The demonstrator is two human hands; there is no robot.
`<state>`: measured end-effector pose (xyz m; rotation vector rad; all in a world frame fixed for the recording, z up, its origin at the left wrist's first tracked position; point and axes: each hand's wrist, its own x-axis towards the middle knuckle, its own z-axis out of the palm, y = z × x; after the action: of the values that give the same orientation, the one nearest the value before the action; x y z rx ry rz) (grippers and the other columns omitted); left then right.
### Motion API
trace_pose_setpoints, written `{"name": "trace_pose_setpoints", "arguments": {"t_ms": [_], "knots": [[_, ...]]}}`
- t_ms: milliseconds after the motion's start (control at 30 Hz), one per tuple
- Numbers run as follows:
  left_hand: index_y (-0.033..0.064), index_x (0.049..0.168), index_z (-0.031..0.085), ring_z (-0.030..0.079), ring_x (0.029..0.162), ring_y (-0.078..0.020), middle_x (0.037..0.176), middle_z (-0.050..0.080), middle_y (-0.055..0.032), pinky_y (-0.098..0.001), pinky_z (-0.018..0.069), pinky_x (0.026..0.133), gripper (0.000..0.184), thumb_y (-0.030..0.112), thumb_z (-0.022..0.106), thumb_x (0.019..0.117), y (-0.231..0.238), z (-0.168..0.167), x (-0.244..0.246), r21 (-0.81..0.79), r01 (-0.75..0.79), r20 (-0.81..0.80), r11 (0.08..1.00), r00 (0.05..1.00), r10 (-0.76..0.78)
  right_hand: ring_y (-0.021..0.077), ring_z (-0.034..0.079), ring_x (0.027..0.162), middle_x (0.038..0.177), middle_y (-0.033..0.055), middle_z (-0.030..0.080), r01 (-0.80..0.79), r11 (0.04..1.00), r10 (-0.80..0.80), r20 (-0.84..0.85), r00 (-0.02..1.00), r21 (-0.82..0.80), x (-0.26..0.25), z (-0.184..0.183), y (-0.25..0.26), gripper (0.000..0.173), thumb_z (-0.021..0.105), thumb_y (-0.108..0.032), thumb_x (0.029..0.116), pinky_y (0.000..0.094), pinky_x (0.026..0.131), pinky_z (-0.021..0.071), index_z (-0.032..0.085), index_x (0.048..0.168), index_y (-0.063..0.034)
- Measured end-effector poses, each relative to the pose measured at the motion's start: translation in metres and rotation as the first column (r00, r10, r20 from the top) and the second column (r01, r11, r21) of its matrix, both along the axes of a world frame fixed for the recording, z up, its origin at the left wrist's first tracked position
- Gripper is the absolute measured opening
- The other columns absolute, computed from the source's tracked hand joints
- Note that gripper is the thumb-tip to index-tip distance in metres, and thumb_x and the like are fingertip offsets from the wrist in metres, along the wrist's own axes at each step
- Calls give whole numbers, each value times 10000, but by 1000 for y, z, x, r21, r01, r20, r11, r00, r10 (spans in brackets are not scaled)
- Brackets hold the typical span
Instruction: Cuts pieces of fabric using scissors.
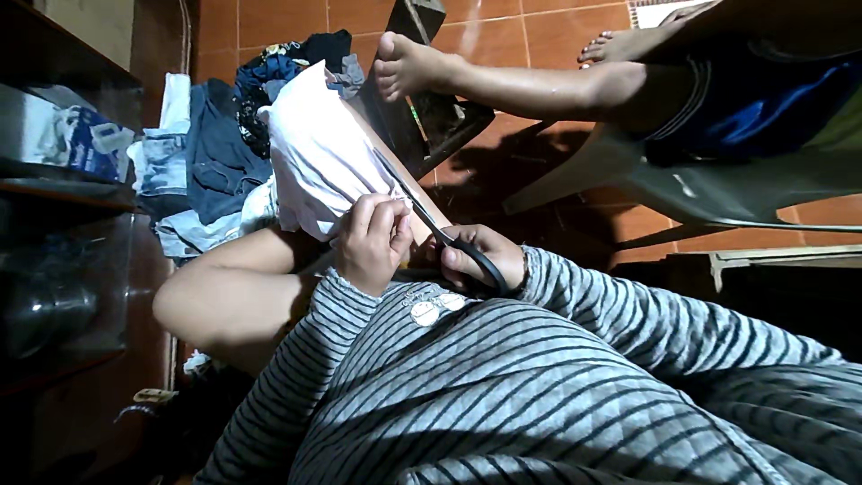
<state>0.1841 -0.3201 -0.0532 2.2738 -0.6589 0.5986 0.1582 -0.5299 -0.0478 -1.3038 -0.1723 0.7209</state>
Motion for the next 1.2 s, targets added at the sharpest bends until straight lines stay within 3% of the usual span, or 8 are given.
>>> {"name": "trace_pose_setpoints", "arguments": {"t_ms": [100,367,567,800,1200], "knots": [[-1,994,685,660,913,-213,1052,651,-167,-291,564,808,146,132,626,980,1,0,1,-3,5,4,1000,1000,-5,29,596,576,663,-70,612,-49,999,49,-14,999,3,3,-3,-4,588,633,-685,882,183,560,509,620,997,-109],[12,974,672,685,985,-230,1097,684,-174,-316,570,860,146,133,594,997,1,-3,1,-19,26,24,999,999,-25,36,577,549,643,-53,597,-47,999,47,11,999,9,10,-5,1,580,623,-669,892,191,536,497,626,997,-99],[12,975,673,689,1014,-241,1099,694,-177,-321,568,884,146,137,600,995,2,-4,-1,-27,27,3,999,1000,-27,34,580,525,617,-56,590,-10,1000,10,3,1000,9,17,-2,8,526,653,-630,889,185,517,504,611,931,-107],[14,982,665,688,1016,-242,1095,696,-168,-334,564,897,141,139,602,998,3,-5,-2,-25,29,11,999,1000,-29,38,575,477,561,-49,567,4,1000,-4,-91,996,8,18,-1,16,361,617,-439,965,175,485,503,590,893,-87],[13,981,656,690,1035,-223,1101,705,-160,-316,565,905,174,180,617,1010,4,-4,-5,-49,12,0,999,1000,-12,62,589,487,592,-31,596,-24,998,25,-25,999,53,37,-1,15,496,644,-596,910,210,469,509,600,898,-103]]}}
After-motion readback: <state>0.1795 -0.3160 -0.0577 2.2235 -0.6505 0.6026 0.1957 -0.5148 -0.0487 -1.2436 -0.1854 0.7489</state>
